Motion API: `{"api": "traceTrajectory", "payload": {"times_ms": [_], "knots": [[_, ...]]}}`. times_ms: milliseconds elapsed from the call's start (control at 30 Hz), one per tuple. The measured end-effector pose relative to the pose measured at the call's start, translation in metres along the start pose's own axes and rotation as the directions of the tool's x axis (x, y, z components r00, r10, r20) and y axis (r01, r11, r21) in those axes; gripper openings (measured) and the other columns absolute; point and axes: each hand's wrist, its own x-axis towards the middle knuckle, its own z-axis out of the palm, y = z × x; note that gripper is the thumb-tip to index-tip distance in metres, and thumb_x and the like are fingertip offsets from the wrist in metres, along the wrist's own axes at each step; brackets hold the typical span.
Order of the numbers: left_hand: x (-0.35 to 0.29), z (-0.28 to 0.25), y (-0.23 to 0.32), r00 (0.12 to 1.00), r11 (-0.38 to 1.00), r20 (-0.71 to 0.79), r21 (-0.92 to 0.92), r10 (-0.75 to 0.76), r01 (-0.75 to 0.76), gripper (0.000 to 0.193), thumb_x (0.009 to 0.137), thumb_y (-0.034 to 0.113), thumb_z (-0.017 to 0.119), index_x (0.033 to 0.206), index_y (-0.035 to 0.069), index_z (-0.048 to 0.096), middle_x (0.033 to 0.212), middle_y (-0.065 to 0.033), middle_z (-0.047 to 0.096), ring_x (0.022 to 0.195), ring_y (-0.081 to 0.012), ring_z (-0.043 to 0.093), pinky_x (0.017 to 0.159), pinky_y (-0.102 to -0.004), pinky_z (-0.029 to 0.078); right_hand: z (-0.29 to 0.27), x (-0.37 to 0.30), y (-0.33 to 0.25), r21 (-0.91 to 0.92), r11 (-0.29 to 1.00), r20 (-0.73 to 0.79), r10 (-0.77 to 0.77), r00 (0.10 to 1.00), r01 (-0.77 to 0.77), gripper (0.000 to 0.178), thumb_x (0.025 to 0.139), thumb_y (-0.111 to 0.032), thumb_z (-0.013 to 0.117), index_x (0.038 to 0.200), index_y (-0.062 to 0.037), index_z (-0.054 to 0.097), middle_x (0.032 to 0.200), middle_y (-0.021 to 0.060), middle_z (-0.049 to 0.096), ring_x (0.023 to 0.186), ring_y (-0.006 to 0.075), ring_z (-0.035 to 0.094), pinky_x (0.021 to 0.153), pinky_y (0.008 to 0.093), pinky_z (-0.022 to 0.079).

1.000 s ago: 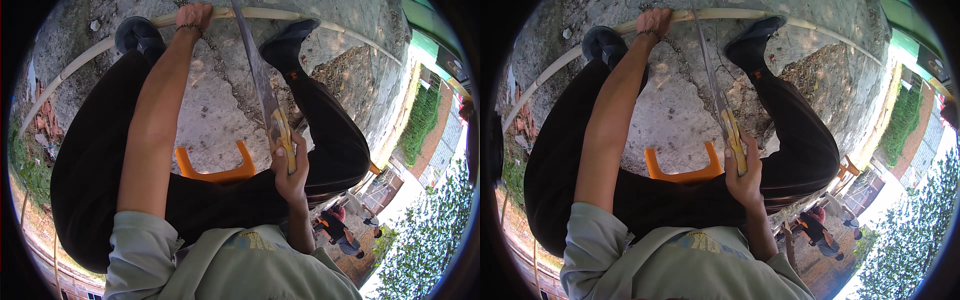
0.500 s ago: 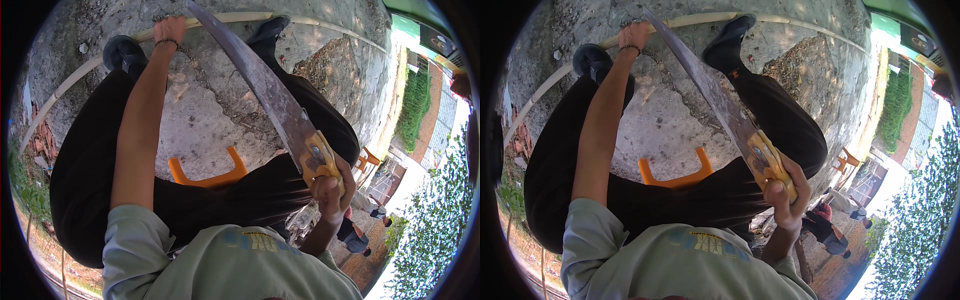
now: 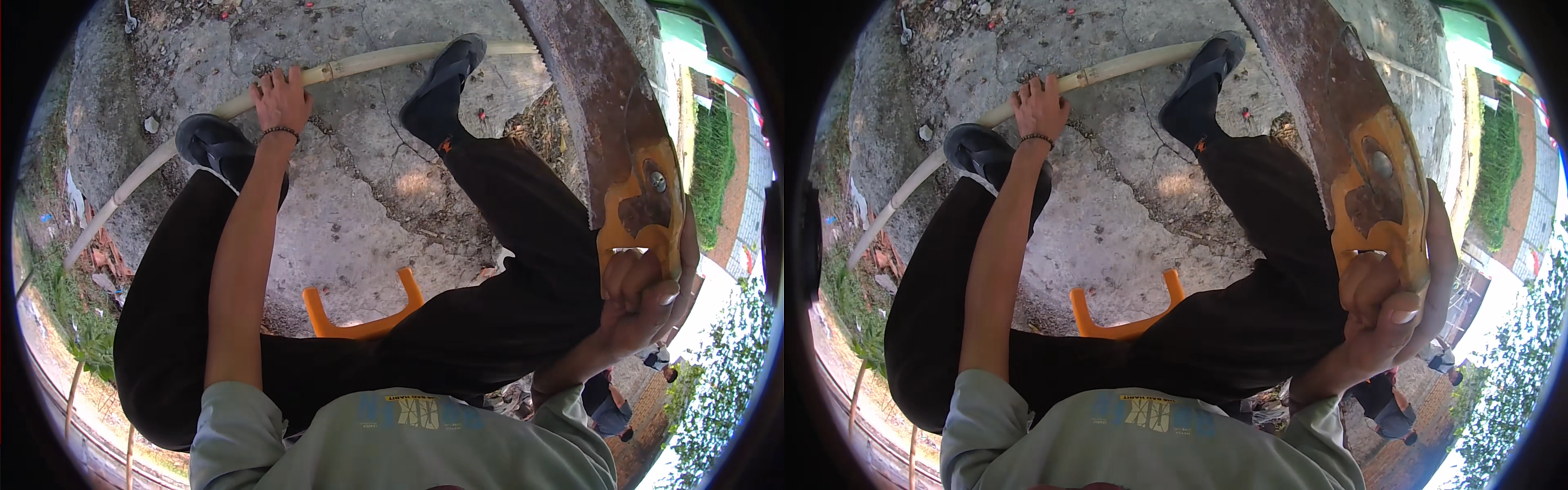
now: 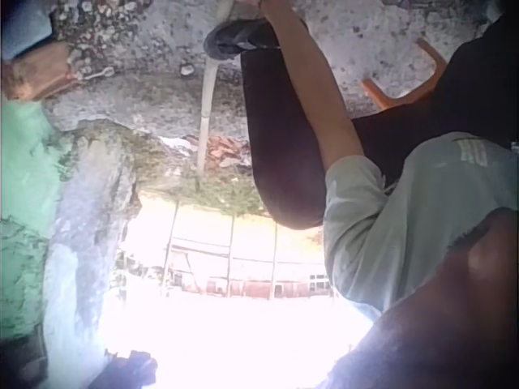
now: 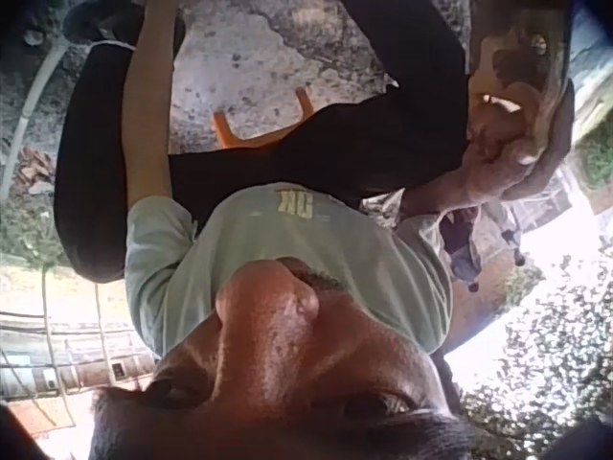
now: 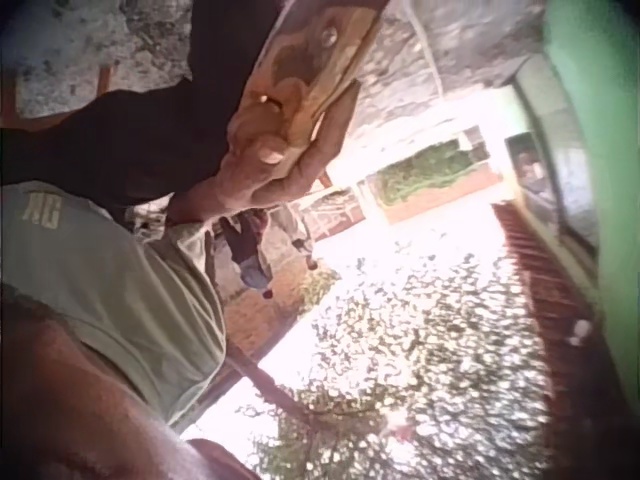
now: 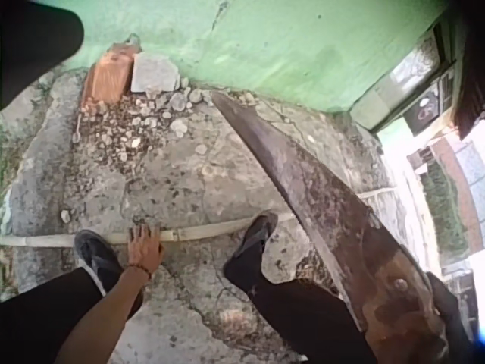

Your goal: The recorder uses a hand saw to cut through a bamboo pole while seated on a stool.

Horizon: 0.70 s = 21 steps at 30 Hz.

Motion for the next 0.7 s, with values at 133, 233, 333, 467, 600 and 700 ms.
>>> {"api": "traceTrajectory", "payload": {"times_ms": [133, 233, 333, 467, 600, 700], "knots": [[0.003, 0.004, -0.009, 0.998, 0.998, 0.001, 0.038, -0.058, 0.058, 0.037, 0.079, 0.029, 0.073, 0.111, 0.013, 0.061, 0.101, -0.0127, 0.064, 0.103, -0.0321, 0.061, 0.092, -0.0532, 0.039, 0.003, -0.017, 0.009, 0.032, 0.999, -0.06, -0.002, 0.998, 0.004, 0.088, 0.099, -0.05, 0.054, 0.145, 0.0175, 0.021, 0.049, -0.0043, 0.036, 0.038, 0.0023, 0.032, 0.037, 0.0201, 0.024], [0.013, 0.007, -0.012, 0.999, 0.998, 0.013, 0.046, -0.043, 0.042, 0.034, 0.078, 0.033, 0.073, 0.105, 0.014, 0.064, 0.091, -0.0113, 0.067, 0.092, -0.0317, 0.066, 0.083, -0.0512, 0.044, -0.005, -0.025, 0.012, -0.062, 0.971, -0.144, 0.221, 0.965, -0.232, 0.095, 0.095, -0.055, 0.057, 0.146, 0.0155, 0.019, 0.049, -0.0029, 0.037, 0.037, 0.0027, 0.032, 0.037, 0.0196, 0.024], [0.024, 0.01, -0.012, 0.997, 0.999, 0.062, 0.039, -0.033, 0.031, 0.032, 0.077, 0.037, 0.076, 0.098, 0.014, 0.068, 0.084, -0.0105, 0.07, 0.084, -0.0309, 0.069, 0.076, -0.0479, 0.048, -0.012, -0.029, 0.02, -0.193, 0.929, -0.2, 0.278, 0.94, -0.316, 0.101, 0.091, -0.061, 0.06, 0.146, 0.0142, 0.021, 0.049, -0.0017, 0.039, 0.036, 0.0035, 0.033, 0.036, 0.0193, 0.024], [0.028, 0.003, -0.006, 0.989, 0.995, 0.125, 0.078, -0.074, 0.065, 0.029, 0.078, 0.039, 0.076, 0.091, 0.014, 0.071, 0.08, -0.0119, 0.072, 0.076, -0.0319, 0.07, 0.072, -0.045, 0.051, -0.03, -0.03, 0.035, -0.152, 0.972, -0.096, 0.166, 0.981, -0.179, 0.082, 0.1, -0.041, 0.056, 0.15, 0.0114, 0.017, 0.053, -0.0039, 0.034, 0.042, 0.0046, 0.031, 0.041, 0.0224, 0.026], [0.029, 0.002, -0.007, 0.978, 0.993, 0.177, 0.074, -0.108, 0.096, 0.029, 0.079, 0.04, 0.075, 0.09, 0.013, 0.071, 0.083, -0.0134, 0.073, 0.078, -0.0326, 0.071, 0.074, -0.0452, 0.053, -0.036, -0.03, 0.041, -0.121, 0.972, -0.113, 0.19, 0.975, -0.203, 0.081, 0.1, -0.04, 0.056, 0.15, 0.0112, 0.018, 0.053, -0.0033, 0.034, 0.043, 0.0052, 0.033, 0.041, 0.0222, 0.027], [0.032, 0.002, -0.008, 0.976, 0.993, 0.199, 0.092, -0.091, 0.074, 0.03, 0.079, 0.04, 0.075, 0.091, 0.013, 0.071, 0.083, -0.0137, 0.073, 0.079, -0.0338, 0.071, 0.075, -0.0461, 0.053, -0.036, -0.029, 0.047, -0.071, 0.977, -0.148, 0.188, 0.971, -0.2, 0.079, 0.1, -0.04, 0.056, 0.148, 0.0115, 0.021, 0.052, -0.0006, 0.038, 0.04, 0.0051, 0.033, 0.039, 0.0215, 0.027]]}}
